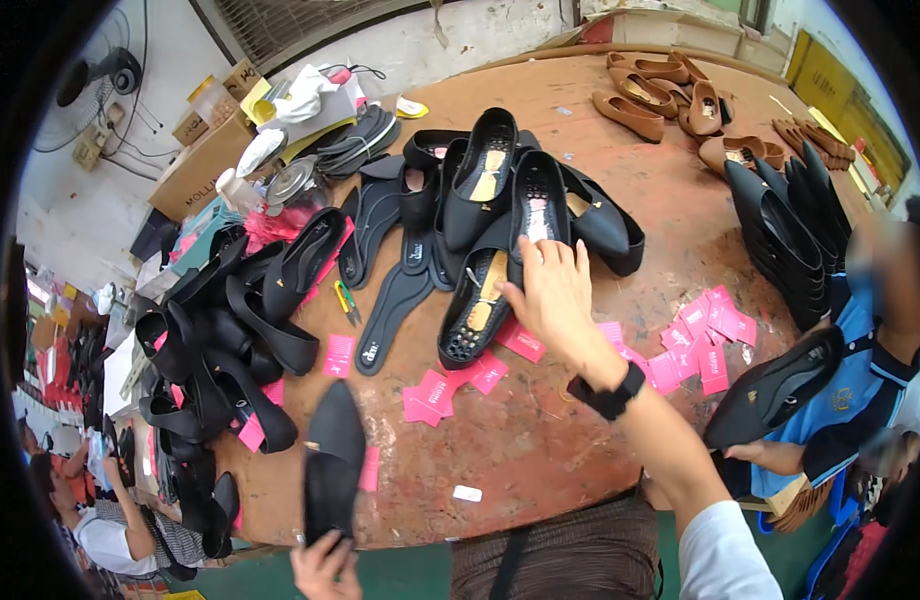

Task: The person assembles black women's shoes by inserting insoles and attaching pink tags. They handle the shoes one at a time, picking them up from a pile, inserting the insole, and then attaching a tag to the heel before placing them back on the table.

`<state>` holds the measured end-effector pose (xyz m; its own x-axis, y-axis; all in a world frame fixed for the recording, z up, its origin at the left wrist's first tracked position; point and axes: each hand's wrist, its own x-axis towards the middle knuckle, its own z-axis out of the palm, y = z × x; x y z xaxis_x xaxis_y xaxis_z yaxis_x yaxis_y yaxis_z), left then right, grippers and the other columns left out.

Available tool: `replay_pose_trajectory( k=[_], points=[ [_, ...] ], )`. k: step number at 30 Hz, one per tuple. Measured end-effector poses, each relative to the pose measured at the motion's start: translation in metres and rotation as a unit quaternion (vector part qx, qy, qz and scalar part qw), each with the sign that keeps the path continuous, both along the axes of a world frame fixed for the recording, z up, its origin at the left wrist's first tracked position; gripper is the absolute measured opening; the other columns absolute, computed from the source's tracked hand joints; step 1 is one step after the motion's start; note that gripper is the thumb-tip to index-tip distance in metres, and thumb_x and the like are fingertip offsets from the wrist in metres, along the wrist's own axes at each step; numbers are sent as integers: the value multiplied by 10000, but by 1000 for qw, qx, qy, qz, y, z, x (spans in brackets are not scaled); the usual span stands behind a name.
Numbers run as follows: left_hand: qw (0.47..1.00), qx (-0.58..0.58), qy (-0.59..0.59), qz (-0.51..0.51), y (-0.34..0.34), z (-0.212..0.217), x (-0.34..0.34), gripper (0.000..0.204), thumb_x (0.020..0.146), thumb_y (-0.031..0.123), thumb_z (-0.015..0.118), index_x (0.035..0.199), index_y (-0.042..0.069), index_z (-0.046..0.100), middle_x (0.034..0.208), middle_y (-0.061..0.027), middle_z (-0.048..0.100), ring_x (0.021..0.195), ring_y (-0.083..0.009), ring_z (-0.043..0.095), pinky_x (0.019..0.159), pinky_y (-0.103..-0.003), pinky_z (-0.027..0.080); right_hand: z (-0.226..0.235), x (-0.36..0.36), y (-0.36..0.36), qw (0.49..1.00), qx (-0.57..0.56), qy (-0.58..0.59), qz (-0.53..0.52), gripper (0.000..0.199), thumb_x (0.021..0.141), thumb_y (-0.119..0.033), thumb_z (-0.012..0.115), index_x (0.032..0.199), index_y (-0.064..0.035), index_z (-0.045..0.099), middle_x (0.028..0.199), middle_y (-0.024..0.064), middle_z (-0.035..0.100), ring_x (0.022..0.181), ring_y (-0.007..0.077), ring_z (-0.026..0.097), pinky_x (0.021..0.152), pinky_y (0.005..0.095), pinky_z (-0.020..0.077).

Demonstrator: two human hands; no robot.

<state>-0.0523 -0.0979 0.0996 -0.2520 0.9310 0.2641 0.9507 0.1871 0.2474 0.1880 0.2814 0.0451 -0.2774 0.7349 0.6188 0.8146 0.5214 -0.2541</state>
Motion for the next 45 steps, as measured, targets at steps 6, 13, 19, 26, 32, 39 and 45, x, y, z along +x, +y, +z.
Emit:
replay_pose_trajectory(
  k=[6, 13, 19, 26, 32, 39, 45],
  points=[
    [972, 105, 203, 47, -7, 34, -157, 162, 783, -41, 579, 932, -20, 638, 893, -165, 618, 896, -372, 605, 899, -462, 479, 4, -5, 5, 982, -167, 67, 60, 275, 751, -142, 724, 972, -9, 631, 848, 198, 653, 887, 362, 631, 1004, 490, 397],
    [931, 158, 248, 218, 64, 126, -322, 228, 847, -35, 531, 1047, 17, 628, 1021, -129, 655, 949, -280, 645, 839, -335, 489, 39, 4, -99, 948, -131, 17, 291, 241, 702, -92, 722, 911, -56, 608, 751, 113, 562, 757, 289, 590, 862, 437, 461],
    [925, 312, 181, 119, 252, 68, -194, 384, 775, 16, 618, 1159, 10, 618, 1135, -215, 608, 1092, -389, 557, 970, -447, 429, 25, 19, -139, 859, -262, -95, 429, 80, 763, -92, 615, 772, -74, 537, 646, 58, 551, 714, 249, 603, 748, 350, 482],
    [994, -85, 4, 72, 311, -87, -51, 528, 771, 396, 780, 1080, -8, 636, 1083, -218, 629, 994, -373, 605, 842, -461, 497, 48, 25, -125, 867, -285, -36, 407, 116, 778, -89, 642, 883, -43, 623, 793, 81, 623, 760, 264, 622, 710, 363, 503],
    [859, -116, -496, -51, 293, -22, -67, 235, 905, 154, 675, 1055, -27, 678, 846, 24, 646, 714, -51, 550, 638, -238, 442, 50, 36, -135, 943, -160, 44, 289, 329, 767, -102, 653, 1091, -43, 655, 1037, 128, 634, 991, 292, 611, 839, 386, 509],
    [753, -367, -531, -126, 141, 91, 50, 274, 802, 118, 784, 986, -45, 664, 867, -10, 651, 851, -87, 590, 762, -271, 477, 84, 30, -154, 899, -103, 17, 425, 674, 781, -110, 597, 1429, -72, 417, 1281, 181, 535, 1364, 346, 392, 1158, 523, 270],
    [930, -107, -241, -257, 166, 16, 17, 349, 709, 80, 806, 1044, 82, 705, 1396, -198, 473, 1351, -378, 425, 1085, -453, 361, 68, 90, -175, 784, -441, 282, 334, 646, 769, 17, 565, 1402, 12, 437, 1245, 143, 546, 1111, 270, 586, 1018, 404, 436]
  ],
)
